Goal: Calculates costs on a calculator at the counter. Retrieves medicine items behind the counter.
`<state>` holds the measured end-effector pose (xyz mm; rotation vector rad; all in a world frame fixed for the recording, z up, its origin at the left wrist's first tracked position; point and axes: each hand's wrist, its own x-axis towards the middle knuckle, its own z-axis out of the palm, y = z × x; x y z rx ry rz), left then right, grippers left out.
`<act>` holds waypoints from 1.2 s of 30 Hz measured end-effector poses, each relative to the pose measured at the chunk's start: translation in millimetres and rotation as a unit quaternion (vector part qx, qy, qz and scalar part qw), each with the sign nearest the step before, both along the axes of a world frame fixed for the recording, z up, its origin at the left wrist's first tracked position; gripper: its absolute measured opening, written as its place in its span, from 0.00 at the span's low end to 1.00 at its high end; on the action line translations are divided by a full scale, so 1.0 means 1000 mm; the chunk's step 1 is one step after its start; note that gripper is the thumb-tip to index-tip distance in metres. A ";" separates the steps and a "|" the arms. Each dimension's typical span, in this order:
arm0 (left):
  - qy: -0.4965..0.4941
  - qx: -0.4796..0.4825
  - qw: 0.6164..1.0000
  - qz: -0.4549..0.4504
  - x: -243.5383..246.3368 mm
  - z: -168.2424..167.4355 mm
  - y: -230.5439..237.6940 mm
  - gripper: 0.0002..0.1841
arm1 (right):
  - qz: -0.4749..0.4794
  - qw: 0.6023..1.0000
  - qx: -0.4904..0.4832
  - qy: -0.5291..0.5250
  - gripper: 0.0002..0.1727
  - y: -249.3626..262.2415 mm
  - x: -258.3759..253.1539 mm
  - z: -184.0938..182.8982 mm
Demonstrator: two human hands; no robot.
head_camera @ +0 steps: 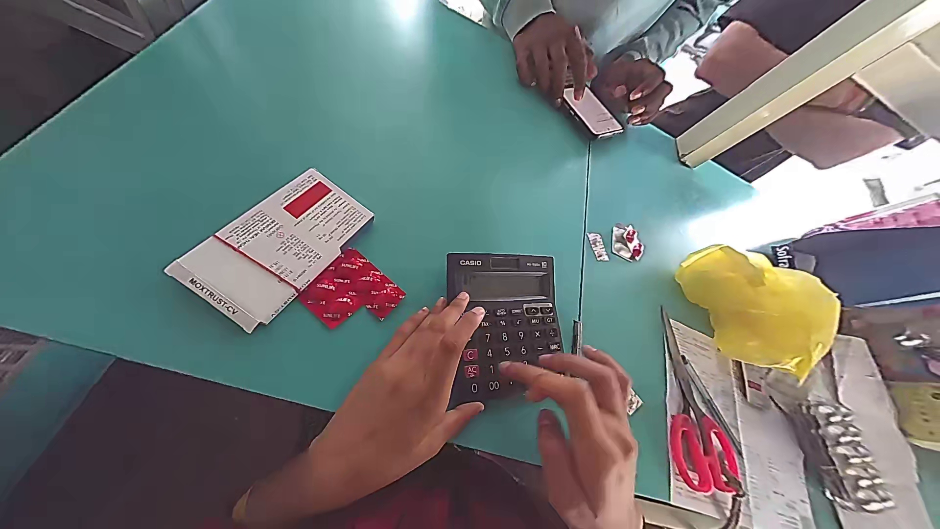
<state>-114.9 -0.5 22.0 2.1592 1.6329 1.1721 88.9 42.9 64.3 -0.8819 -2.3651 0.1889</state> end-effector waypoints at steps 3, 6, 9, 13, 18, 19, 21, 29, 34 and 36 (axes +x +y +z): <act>0.003 -0.002 1.000 0.004 0.000 0.001 0.000 0.40 | -0.050 0.999 0.003 -0.019 0.15 0.011 0.004 0.004; 0.003 -0.003 1.000 0.003 0.000 0.001 0.001 0.40 | -0.057 0.997 -0.013 -0.042 0.16 0.015 0.005 0.004; 0.004 -0.001 1.000 0.003 0.000 0.001 0.000 0.40 | -0.047 0.999 -0.019 -0.003 0.15 0.007 0.010 0.007; 0.002 0.001 1.000 0.004 0.000 0.000 0.000 0.39 | -0.028 0.999 -0.006 -0.016 0.14 -0.011 0.010 0.006; 0.000 -0.002 1.000 0.003 0.000 -0.001 0.000 0.39 | -0.017 0.999 -0.019 -0.027 0.14 -0.007 0.009 0.007; -0.002 -0.001 1.000 0.003 0.000 0.000 0.001 0.40 | -0.020 0.999 -0.015 -0.023 0.15 -0.004 0.007 0.006; -0.004 -0.001 1.000 0.001 0.000 -0.001 0.001 0.40 | -0.030 0.999 -0.009 -0.038 0.18 0.000 0.002 0.003; 0.001 0.002 1.000 0.003 0.000 -0.002 0.001 0.40 | -0.081 0.996 -0.017 0.021 0.15 0.001 0.022 0.012; 0.006 0.003 1.000 0.008 0.000 -0.002 0.001 0.40 | -0.075 0.997 0.012 0.020 0.14 -0.003 0.028 0.010; 0.004 0.002 1.000 0.008 -0.001 -0.002 0.000 0.40 | -0.087 0.995 0.029 -0.024 0.16 -0.004 0.024 0.005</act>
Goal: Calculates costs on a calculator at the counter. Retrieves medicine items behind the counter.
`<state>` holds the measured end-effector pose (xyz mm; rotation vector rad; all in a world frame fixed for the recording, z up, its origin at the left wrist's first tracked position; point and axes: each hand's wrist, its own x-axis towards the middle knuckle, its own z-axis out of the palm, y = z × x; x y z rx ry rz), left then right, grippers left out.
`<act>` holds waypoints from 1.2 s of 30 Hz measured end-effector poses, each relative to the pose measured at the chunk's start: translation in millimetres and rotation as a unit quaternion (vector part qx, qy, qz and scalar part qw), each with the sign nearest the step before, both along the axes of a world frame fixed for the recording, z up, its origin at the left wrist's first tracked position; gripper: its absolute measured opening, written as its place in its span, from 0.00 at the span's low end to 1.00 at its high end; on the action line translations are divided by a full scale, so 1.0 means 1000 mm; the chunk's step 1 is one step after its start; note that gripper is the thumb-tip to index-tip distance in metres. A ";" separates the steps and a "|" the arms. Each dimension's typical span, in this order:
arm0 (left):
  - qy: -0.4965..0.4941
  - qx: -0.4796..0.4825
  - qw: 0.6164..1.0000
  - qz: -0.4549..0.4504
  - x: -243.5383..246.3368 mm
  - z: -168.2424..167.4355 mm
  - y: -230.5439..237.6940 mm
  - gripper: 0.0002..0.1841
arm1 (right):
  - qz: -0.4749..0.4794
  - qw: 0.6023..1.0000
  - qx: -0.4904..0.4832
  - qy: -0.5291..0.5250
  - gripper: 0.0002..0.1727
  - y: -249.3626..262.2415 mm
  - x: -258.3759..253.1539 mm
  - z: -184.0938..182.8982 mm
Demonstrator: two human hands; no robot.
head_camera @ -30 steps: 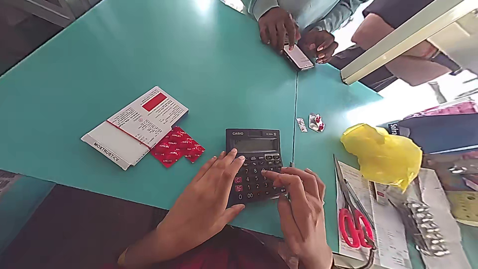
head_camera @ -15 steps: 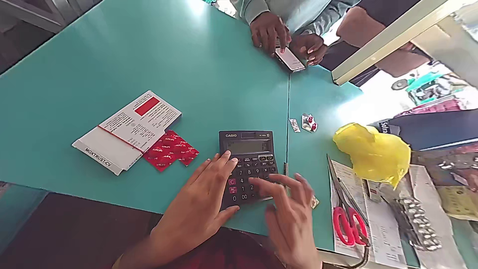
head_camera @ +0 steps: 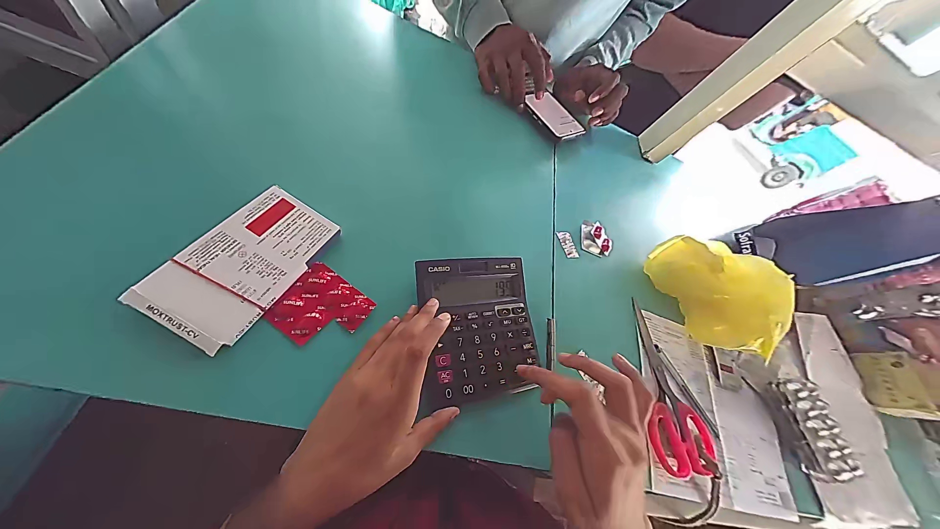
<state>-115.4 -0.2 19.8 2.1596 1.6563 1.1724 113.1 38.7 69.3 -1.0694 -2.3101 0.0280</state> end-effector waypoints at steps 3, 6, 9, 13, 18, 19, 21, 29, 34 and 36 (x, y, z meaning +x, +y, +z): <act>-0.004 0.002 1.000 0.002 0.000 -0.001 0.001 0.40 | -0.002 0.999 -0.015 -0.050 0.16 0.004 0.000 0.002; -0.005 0.000 1.000 0.001 0.000 -0.002 0.000 0.41 | 0.037 0.996 -0.061 -0.053 0.17 0.014 0.009 0.014; -0.006 0.004 1.000 0.005 0.000 -0.003 0.002 0.42 | 0.001 0.999 -0.022 -0.033 0.16 0.045 0.026 0.035; -0.004 0.010 1.000 0.005 0.000 -0.004 0.001 0.42 | -0.107 0.988 -0.022 -0.112 0.15 0.118 0.048 0.055; -0.003 0.015 1.000 0.005 0.000 -0.004 0.003 0.42 | -0.170 0.959 -0.172 -0.149 0.24 0.189 0.054 0.046; -0.002 0.016 1.000 0.006 0.000 -0.004 0.003 0.43 | -0.160 0.957 -0.189 -0.151 0.25 0.199 0.056 0.041; -0.001 0.019 1.000 0.003 -0.001 -0.004 0.003 0.42 | -0.146 0.958 -0.194 -0.153 0.21 0.220 0.064 0.031; -0.012 0.022 1.000 0.002 -0.001 -0.006 0.004 0.43 | -0.176 0.958 -0.211 -0.080 0.13 0.230 0.041 0.058; -0.010 0.021 1.000 0.000 0.000 -0.005 0.003 0.43 | -0.045 0.992 -0.103 -0.061 0.17 0.200 0.012 0.045; -0.011 0.014 1.000 0.002 0.000 -0.003 0.002 0.42 | 0.007 0.997 -0.038 -0.065 0.15 0.162 -0.001 0.050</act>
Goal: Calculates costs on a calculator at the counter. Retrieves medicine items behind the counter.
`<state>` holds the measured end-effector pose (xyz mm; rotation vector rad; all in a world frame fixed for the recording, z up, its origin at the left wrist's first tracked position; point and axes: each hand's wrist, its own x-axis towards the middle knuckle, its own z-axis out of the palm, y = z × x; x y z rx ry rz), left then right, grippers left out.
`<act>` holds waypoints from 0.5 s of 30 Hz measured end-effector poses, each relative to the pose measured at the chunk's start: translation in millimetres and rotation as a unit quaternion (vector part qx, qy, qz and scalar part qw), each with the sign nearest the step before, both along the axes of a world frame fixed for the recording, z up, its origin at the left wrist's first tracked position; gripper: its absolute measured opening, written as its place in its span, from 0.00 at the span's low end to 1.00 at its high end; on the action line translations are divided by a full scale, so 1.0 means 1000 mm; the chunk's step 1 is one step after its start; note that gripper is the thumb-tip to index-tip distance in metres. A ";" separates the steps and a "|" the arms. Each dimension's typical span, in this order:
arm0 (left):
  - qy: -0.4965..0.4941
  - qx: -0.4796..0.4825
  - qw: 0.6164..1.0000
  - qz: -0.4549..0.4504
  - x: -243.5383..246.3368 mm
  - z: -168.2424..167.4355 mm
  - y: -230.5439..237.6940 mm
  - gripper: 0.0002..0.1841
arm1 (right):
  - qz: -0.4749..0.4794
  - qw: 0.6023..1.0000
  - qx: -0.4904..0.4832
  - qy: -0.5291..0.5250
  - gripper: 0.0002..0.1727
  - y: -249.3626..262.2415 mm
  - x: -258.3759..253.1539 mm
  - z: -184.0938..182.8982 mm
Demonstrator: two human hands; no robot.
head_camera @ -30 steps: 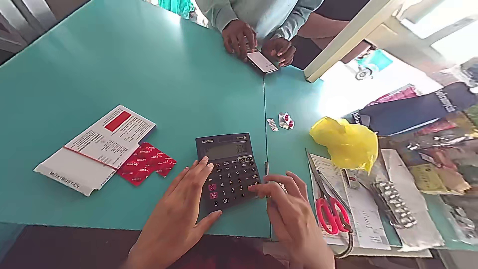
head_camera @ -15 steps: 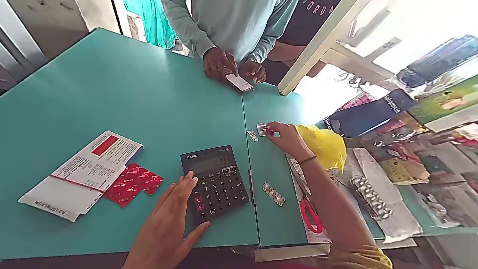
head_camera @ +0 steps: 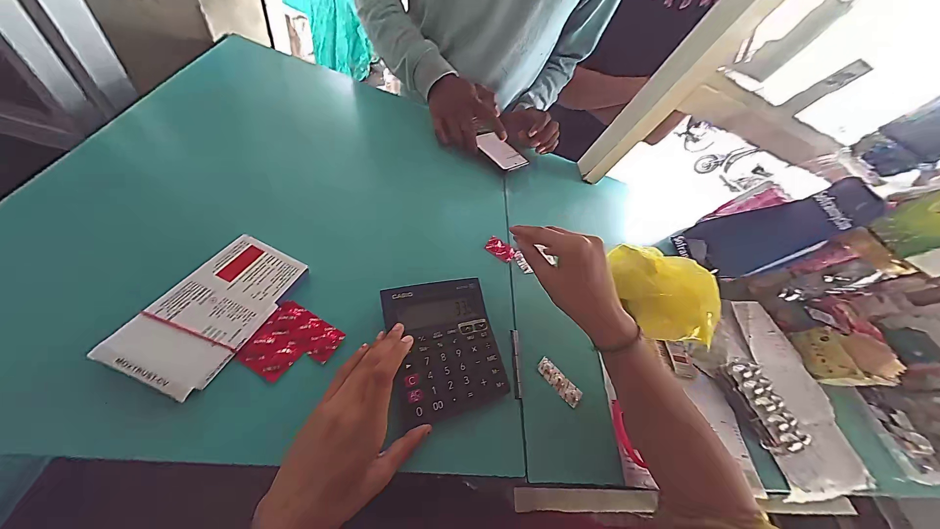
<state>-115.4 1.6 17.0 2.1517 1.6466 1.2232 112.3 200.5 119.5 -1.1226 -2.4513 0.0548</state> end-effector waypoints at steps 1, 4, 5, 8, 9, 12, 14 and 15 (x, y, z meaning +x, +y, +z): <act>0.000 -0.004 1.000 0.000 0.000 0.001 -0.001 0.42 | 0.024 1.000 0.013 0.000 0.15 -0.022 -0.005 0.004; 0.001 -0.014 1.000 0.000 0.001 0.003 -0.002 0.41 | 0.084 0.996 0.018 0.016 0.16 -0.087 -0.004 -0.004; 0.002 -0.014 1.000 0.000 0.001 0.003 -0.002 0.41 | 0.091 0.995 0.015 0.028 0.16 -0.106 0.000 -0.011; 0.008 -0.006 1.000 0.003 0.002 0.003 -0.001 0.40 | 0.067 0.995 0.043 0.058 0.15 -0.142 0.009 -0.037; 0.008 -0.005 1.000 0.004 0.003 0.003 -0.001 0.40 | 0.049 0.996 0.054 0.045 0.14 -0.149 0.010 -0.044; 0.016 -0.013 1.000 0.000 0.002 0.004 -0.002 0.40 | -0.002 0.998 0.066 0.001 0.15 -0.160 0.004 -0.052; 0.017 -0.015 1.000 -0.002 0.001 0.004 -0.002 0.39 | 0.008 0.999 0.044 0.016 0.15 -0.160 -0.001 -0.044; 0.017 -0.015 1.000 -0.002 0.001 0.004 -0.002 0.39 | 0.026 0.998 0.037 0.033 0.14 -0.160 -0.004 -0.042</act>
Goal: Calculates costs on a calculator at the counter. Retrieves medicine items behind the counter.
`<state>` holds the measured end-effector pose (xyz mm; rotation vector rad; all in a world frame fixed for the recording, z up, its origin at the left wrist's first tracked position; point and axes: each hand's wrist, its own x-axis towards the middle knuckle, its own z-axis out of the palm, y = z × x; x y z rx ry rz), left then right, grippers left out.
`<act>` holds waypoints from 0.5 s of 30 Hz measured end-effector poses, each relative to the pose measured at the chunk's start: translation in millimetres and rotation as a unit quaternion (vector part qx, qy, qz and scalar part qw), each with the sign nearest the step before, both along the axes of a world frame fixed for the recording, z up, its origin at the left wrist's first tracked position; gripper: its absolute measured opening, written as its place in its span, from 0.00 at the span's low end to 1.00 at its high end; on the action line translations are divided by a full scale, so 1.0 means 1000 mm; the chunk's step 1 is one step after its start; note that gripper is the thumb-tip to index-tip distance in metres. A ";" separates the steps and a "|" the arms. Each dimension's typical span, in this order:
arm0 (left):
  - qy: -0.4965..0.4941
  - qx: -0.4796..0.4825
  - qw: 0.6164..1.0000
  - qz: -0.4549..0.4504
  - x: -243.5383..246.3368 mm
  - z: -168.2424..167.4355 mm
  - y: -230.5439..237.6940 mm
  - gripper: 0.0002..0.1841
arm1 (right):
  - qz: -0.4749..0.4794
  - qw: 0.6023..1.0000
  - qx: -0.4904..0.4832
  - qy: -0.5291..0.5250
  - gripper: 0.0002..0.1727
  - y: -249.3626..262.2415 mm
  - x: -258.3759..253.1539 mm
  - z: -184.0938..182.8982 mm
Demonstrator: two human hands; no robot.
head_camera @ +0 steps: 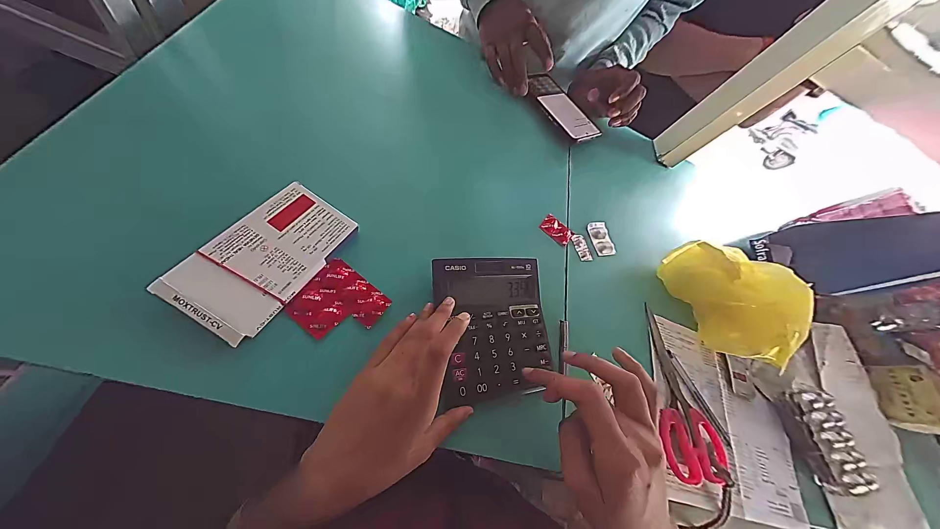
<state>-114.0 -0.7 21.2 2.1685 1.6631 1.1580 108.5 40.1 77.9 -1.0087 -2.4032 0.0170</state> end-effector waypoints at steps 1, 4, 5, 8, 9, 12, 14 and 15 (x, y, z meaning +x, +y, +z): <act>-0.001 0.002 1.000 0.001 0.000 0.000 0.000 0.39 | 0.019 1.000 -0.002 0.009 0.13 0.000 -0.005 0.001; 0.000 0.005 1.000 0.006 0.001 0.000 0.000 0.40 | 0.059 0.998 0.012 0.006 0.13 -0.002 -0.021 -0.009; -0.001 0.006 1.000 0.007 0.001 0.000 0.000 0.39 | 0.063 0.998 0.014 -0.005 0.13 -0.002 -0.025 -0.012; 0.002 0.010 1.000 0.004 0.001 0.000 0.001 0.40 | 0.044 0.999 0.017 -0.013 0.15 0.002 -0.029 -0.009; 0.002 0.010 1.000 0.002 0.001 0.000 0.001 0.39 | 0.037 0.999 0.017 -0.018 0.15 0.004 -0.031 -0.009; 0.000 0.009 1.000 0.001 0.001 0.000 0.001 0.39 | 0.021 1.000 0.012 -0.018 0.16 0.006 -0.034 -0.007; -0.001 0.009 1.000 0.004 0.001 0.001 0.001 0.40 | -0.002 1.000 0.006 0.014 0.17 0.006 -0.026 -0.001; -0.002 0.009 1.000 0.003 0.001 0.000 0.001 0.40 | -0.024 0.999 0.010 0.028 0.17 0.006 -0.020 0.002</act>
